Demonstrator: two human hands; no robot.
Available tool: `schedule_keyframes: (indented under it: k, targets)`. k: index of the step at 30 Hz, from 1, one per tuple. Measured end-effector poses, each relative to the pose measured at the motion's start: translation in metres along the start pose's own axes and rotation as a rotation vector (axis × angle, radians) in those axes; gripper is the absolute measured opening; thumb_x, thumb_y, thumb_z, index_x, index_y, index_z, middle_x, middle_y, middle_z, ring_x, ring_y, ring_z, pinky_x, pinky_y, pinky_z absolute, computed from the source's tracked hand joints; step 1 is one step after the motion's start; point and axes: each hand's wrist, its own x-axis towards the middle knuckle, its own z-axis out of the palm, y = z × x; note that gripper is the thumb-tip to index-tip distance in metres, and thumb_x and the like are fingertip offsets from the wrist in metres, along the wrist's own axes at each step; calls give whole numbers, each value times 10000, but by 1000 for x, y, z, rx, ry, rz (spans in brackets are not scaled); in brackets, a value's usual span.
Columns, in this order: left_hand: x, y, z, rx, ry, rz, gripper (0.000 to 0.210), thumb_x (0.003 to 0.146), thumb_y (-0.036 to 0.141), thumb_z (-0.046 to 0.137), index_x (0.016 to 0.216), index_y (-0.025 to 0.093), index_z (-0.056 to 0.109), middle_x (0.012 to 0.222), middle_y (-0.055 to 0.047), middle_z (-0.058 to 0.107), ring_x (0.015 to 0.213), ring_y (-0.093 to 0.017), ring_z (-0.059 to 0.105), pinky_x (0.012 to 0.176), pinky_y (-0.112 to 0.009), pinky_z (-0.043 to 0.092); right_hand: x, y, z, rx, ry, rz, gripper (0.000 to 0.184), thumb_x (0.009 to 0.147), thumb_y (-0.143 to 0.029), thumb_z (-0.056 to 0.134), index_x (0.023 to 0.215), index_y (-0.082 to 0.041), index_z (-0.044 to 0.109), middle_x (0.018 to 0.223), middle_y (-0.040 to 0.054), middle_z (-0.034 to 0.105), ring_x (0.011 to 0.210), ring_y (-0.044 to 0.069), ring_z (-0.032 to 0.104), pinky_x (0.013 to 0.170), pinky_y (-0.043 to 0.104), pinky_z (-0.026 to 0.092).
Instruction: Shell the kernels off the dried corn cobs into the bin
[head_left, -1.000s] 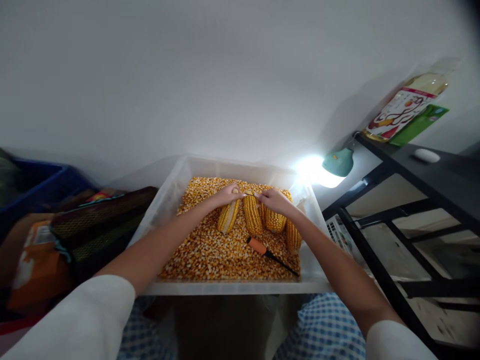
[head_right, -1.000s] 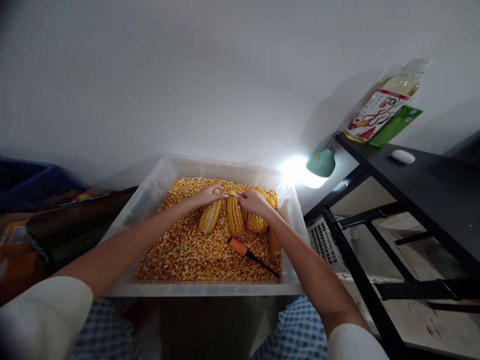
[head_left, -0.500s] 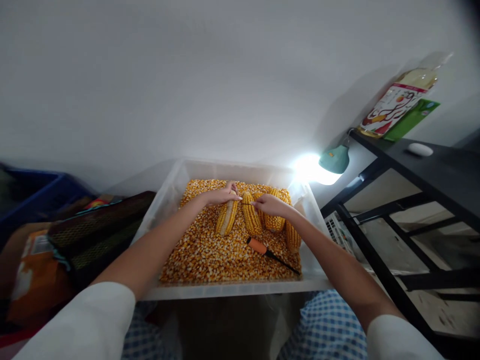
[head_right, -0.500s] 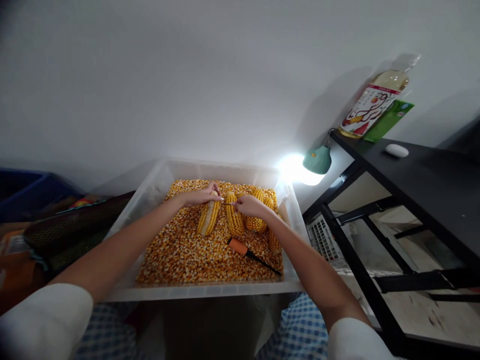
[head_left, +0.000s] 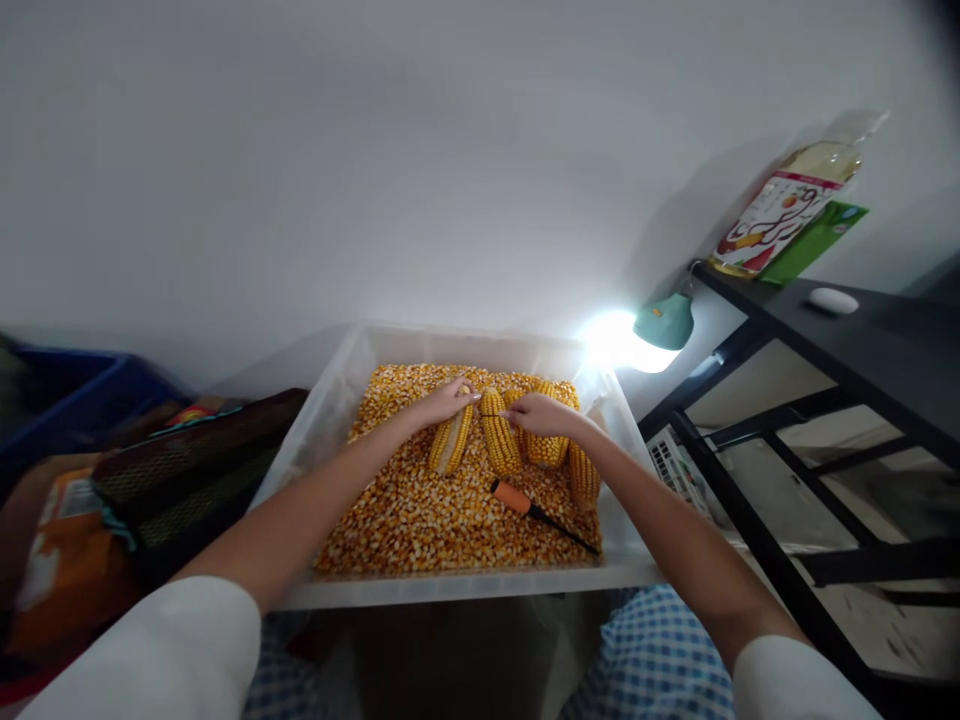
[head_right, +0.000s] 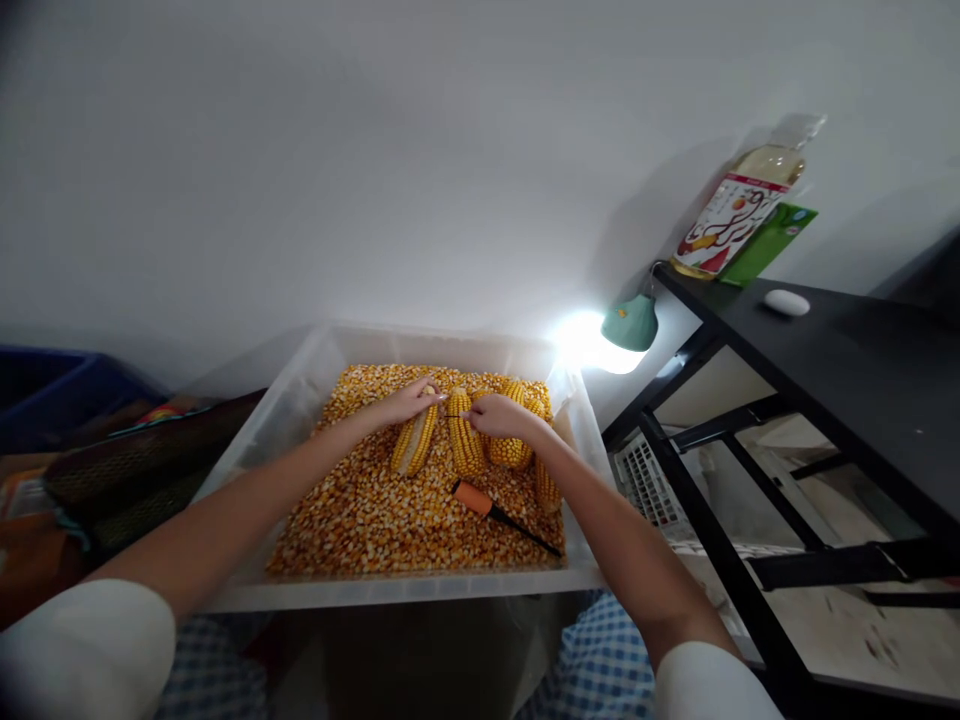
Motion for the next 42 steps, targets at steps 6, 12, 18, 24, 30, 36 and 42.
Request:
schedule_keyframes:
  k: [6, 12, 18, 24, 30, 36, 42]
  targets:
    - [-7, 8, -10, -74, -117, -50, 396, 674, 500, 468, 911, 184, 498, 779, -5, 498, 788, -161, 452, 719, -236, 354, 1, -3, 5, -61, -6, -73, 502, 839, -476, 297, 705, -126, 631, 640, 46, 590, 545, 97, 455, 513, 205, 283]
    - [-4, 1, -10, -328, -203, -99, 380, 674, 466, 473, 921, 179, 504, 884, -22, 529, 875, -170, 471, 760, -245, 363, 1, -5, 6, -102, 17, -101, 509, 853, -472, 270, 723, -126, 620, 640, 48, 580, 551, 98, 455, 522, 212, 275]
    - [-7, 3, -9, -216, -186, -79, 417, 649, 482, 532, 935, 181, 493, 830, -8, 517, 836, -169, 470, 731, -245, 359, 1, -8, 7, -211, 3, -82, 510, 865, -457, 250, 769, -128, 627, 703, 68, 608, 586, 111, 489, 535, 224, 273]
    - [-9, 2, -14, -384, -301, -99, 462, 648, 473, 549, 992, 175, 470, 892, -3, 500, 861, -156, 468, 758, -256, 362, 2, -11, 12, -271, 21, -48, 561, 873, -477, 172, 855, -126, 608, 791, 79, 623, 668, 127, 531, 563, 217, 294]
    - [-9, 1, -8, -317, -188, -87, 458, 622, 496, 564, 938, 172, 491, 837, 5, 523, 838, -163, 475, 765, -259, 352, 3, -13, 19, -331, 38, -22, 578, 868, -492, 132, 897, -143, 591, 840, 91, 621, 724, 149, 552, 605, 226, 320]
    - [-8, 2, -6, -269, -203, -78, 459, 622, 491, 559, 945, 176, 478, 780, 17, 505, 774, -149, 468, 715, -249, 355, 5, -10, 22, -354, 39, 3, 552, 872, -474, 152, 924, -137, 587, 862, 98, 621, 752, 156, 562, 626, 227, 341]
    - [-7, -6, -13, -537, -304, -107, 362, 645, 368, 562, 944, 170, 510, 814, 0, 509, 780, -138, 478, 712, -241, 364, 5, -9, 25, -373, 76, -2, 525, 876, -451, 158, 908, -150, 587, 846, 87, 626, 742, 156, 562, 621, 229, 341]
